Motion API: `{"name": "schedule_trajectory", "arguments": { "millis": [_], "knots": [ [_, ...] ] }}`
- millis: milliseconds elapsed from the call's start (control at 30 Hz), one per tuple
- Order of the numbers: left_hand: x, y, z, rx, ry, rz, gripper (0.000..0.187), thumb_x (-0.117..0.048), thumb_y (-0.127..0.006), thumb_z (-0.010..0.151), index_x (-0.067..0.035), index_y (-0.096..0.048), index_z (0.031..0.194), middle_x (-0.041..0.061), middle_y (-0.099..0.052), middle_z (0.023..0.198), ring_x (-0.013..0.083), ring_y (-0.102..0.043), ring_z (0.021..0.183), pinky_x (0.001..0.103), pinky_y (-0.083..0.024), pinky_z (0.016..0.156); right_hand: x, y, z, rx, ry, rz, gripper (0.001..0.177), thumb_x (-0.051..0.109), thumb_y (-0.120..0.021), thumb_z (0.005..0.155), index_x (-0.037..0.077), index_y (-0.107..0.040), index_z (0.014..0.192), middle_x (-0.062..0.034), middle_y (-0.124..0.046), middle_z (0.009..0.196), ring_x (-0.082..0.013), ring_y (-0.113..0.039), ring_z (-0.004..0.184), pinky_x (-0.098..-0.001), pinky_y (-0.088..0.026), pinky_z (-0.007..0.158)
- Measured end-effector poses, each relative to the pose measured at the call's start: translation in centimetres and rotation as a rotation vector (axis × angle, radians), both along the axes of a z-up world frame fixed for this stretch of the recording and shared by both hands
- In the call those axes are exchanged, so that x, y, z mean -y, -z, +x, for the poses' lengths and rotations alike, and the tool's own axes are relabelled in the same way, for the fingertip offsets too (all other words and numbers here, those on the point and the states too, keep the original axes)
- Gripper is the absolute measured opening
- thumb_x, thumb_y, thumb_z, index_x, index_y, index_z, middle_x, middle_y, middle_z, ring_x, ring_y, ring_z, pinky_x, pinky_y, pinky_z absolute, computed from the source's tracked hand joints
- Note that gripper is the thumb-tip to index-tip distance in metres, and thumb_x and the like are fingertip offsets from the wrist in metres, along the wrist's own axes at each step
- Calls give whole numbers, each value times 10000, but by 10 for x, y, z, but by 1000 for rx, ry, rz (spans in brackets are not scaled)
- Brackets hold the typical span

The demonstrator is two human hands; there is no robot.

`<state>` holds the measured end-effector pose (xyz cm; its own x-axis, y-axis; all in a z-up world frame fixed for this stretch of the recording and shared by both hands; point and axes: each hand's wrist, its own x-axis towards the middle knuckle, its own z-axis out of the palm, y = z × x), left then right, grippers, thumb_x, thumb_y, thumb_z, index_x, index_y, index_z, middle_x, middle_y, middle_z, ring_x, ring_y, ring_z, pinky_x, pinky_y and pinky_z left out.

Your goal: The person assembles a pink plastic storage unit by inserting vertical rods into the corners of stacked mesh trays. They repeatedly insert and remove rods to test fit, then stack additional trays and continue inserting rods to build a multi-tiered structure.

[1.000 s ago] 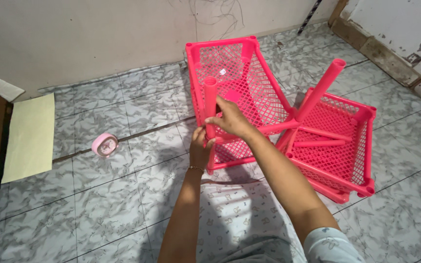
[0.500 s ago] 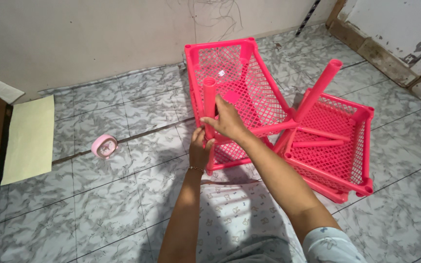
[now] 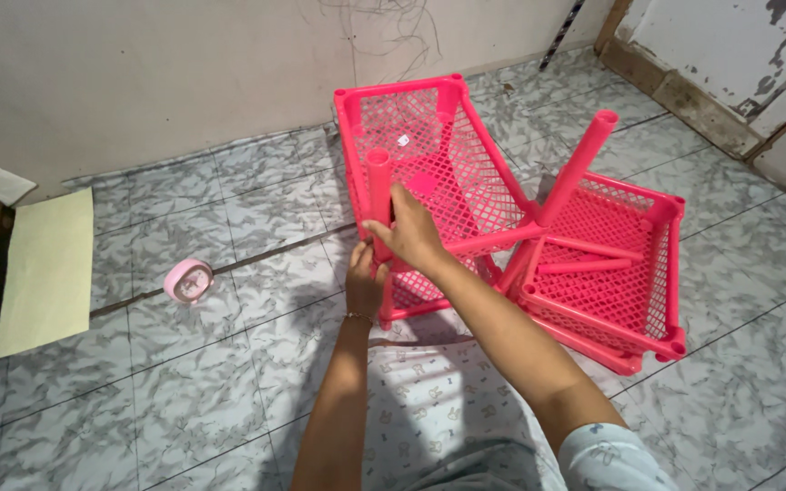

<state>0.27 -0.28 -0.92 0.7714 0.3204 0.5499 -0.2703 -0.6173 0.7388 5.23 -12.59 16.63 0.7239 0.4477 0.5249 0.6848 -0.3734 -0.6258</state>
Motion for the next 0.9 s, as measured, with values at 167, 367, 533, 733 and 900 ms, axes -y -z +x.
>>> {"name": "schedule_trajectory", "arguments": {
  "millis": [167, 367, 533, 733, 900],
  "knots": [
    [-3, 17, 7, -32, -40, -4, 532, -241, -754, 857, -11, -617, 1317, 206, -559, 1403, 374, -595, 1250, 415, -482, 1063, 47, 0, 5, -34, -40, 198, 579, 183, -894, 770, 27, -567, 1222, -120, -664, 1138, -228, -681, 1058, -359, -599, 864],
    [10, 13, 7, -71, -105, -49, 637, -310, -805, 823, -18, -574, 1341, 223, -582, 1318, 405, -610, 1170, 436, -509, 1002, 197, 15, 41, 273, 329, 688, 108, 43, -591, 1110, 47, -558, 1212, -84, -591, 1171, -183, -595, 1088, -339, -520, 982],
    [36, -6, 7, -81, -145, -272, 632, -333, -775, 850, -31, -532, 1349, 183, -679, 1148, 338, -690, 1014, 419, -542, 853, 288, 70, 123, -156, 452, 974, 211, 286, -580, 1106, 101, -521, 1191, -47, -629, 1088, -154, -626, 944, -322, -509, 727],
    [45, -14, 6, -66, -200, -309, 346, -273, -694, 937, -66, -619, 1204, 140, -684, 921, 279, -663, 792, 401, -524, 725, 282, 176, 193, -1046, 343, 557, 451, 609, -448, 993, 206, -622, 1097, 2, -686, 943, -185, -627, 865, -414, -501, 762],
    [24, -3, 4, -180, -189, -291, 225, -239, -710, 918, -55, -624, 1015, 104, -610, 741, 240, -567, 661, 393, -478, 639, 273, 198, 217, -1281, 105, 513, 692, 765, -453, 942, 133, -626, 1162, -62, -704, 1000, -241, -685, 926, -489, -554, 838]
  ]
}}
